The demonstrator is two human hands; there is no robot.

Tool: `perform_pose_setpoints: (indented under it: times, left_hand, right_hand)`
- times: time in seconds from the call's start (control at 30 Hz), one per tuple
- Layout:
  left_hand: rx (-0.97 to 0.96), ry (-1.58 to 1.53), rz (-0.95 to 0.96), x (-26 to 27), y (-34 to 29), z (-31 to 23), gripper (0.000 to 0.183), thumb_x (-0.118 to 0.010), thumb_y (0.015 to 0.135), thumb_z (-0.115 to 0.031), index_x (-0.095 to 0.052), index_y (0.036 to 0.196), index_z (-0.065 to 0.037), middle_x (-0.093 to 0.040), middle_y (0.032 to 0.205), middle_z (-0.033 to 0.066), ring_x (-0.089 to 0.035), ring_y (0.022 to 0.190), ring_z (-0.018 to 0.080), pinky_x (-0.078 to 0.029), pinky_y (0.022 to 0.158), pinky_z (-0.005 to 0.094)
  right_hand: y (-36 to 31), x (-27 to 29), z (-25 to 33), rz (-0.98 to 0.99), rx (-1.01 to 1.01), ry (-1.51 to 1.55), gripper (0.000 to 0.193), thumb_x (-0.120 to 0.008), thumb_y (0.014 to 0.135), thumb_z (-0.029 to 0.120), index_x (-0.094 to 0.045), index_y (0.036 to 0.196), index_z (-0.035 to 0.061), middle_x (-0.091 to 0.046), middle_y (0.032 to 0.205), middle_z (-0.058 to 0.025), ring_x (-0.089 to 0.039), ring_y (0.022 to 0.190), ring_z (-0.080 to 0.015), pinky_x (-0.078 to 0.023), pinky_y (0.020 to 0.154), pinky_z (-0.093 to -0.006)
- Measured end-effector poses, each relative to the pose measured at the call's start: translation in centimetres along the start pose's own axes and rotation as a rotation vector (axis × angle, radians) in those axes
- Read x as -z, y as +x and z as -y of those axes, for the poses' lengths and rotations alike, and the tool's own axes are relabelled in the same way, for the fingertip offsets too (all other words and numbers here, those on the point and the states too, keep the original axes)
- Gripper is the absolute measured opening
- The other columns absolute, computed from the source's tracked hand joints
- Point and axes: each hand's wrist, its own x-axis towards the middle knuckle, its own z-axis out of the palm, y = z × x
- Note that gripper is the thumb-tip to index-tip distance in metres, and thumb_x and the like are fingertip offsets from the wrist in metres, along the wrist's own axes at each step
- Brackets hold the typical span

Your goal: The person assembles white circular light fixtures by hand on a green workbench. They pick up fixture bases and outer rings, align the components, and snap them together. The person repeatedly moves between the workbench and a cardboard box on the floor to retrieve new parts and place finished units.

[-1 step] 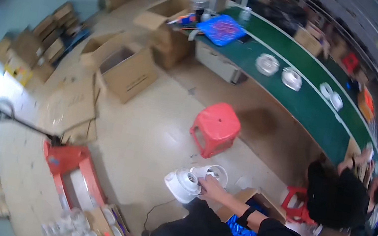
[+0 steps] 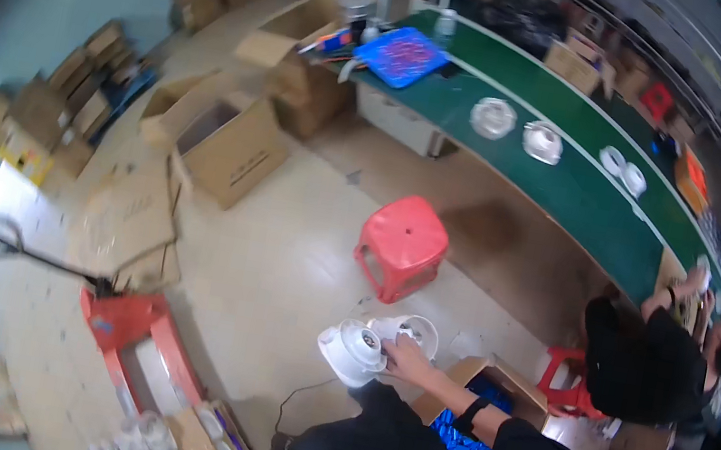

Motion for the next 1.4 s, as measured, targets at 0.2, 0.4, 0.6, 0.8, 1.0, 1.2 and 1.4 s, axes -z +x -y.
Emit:
perform_pose_setpoints:
  times: [0.2,0.4,0.6,0.8,1.0,1.2,1.4]
  left_hand:
    - [-0.091,0.286,0.055,-4.6,3.5,-21.5,0.042,-0.078,0.068,-0.012,-0.067,0.107,-0.001,-0.069,0.097,0.0149,-0.068,0.082,0.0248,-0.056,0.067,0.0411]
    - [-0.974,0.870,0.013,-22.6,-2.6,-47.9,0.037,-0.075,0.063,-0.005,-0.073,0.099,-0.012,-0.069,0.092,0.0160,-0.069,0.073,0.0311,-0.056,0.068,0.0404]
    - [-1.494,0.769,0.108,-44.2,-11.4,-72.6,0.030,-0.079,0.066,-0.012,-0.073,0.095,-0.015,-0.067,0.097,0.0153,-0.064,0.095,0.0330,-0.049,0.083,0.0409]
    - [-1.960,0.803,0.153,-70.6,-23.6,-94.9,0.021,-0.072,0.065,-0.008,-0.076,0.085,-0.016,-0.069,0.082,0.0176,-0.067,0.079,0.0369,-0.051,0.070,0.0454]
    - [-1.835,1.186,0.028,-99.2,-23.9,-107.4,0.014,-0.065,0.082,-0.020,-0.074,0.093,-0.021,-0.070,0.099,0.0131,-0.069,0.091,0.0312,-0.055,0.078,0.0420]
    - [-1.671,1.201,0.102,-113.1,-23.5,-107.9,0.023,-0.055,0.090,-0.028,-0.072,0.105,-0.022,-0.068,0.107,0.0148,-0.066,0.100,0.0324,-0.054,0.083,0.0417]
    - [-1.730,1.242,0.252,-112.6,-23.2,-109.9,0.022,-0.059,0.086,-0.020,-0.073,0.102,-0.021,-0.069,0.101,0.0168,-0.067,0.097,0.0335,-0.054,0.083,0.0422]
  right_hand:
    - [-4.6,7.0,-9.4,-0.354,-0.372,0.053,0.031,-0.058,0.075,0.011,-0.056,0.104,0.0019,-0.052,0.085,-0.0305,-0.051,0.080,-0.0467,-0.040,0.070,-0.0537]
    - [-9.8,14.6,-16.4,-0.631,-0.687,0.013,0.043,-0.062,0.072,0.008,-0.053,0.114,0.0000,-0.054,0.094,-0.0285,-0.052,0.090,-0.0463,-0.043,0.081,-0.0513]
    - [-10.5,25.8,-24.7,-0.889,-0.799,-0.016,0.052,-0.065,0.069,0.000,-0.052,0.120,-0.0015,-0.055,0.107,-0.0259,-0.052,0.100,-0.0444,-0.043,0.088,-0.0476]
    - [-6.5,38.4,-35.0,-0.937,-0.899,-0.190,0.053,-0.065,0.069,-0.001,-0.049,0.120,-0.0055,-0.051,0.107,-0.0289,-0.046,0.105,-0.0485,-0.038,0.091,-0.0518]
    - [-3.3,43.6,-42.2,-0.740,-1.085,-0.175,0.054,-0.066,0.067,0.003,-0.048,0.118,-0.0037,-0.051,0.099,-0.0282,-0.047,0.100,-0.0477,-0.039,0.086,-0.0533]
    - [0.5,47.6,-45.9,-0.623,-1.219,-0.060,0.039,-0.065,0.068,0.003,-0.050,0.105,0.0003,-0.053,0.094,-0.0278,-0.046,0.096,-0.0484,-0.037,0.085,-0.0552]
    - [2.9,50.1,-48.1,-0.581,-1.240,-0.041,0.036,-0.063,0.069,0.002,-0.049,0.103,0.0008,-0.053,0.095,-0.0273,-0.046,0.098,-0.0486,-0.036,0.089,-0.0560]
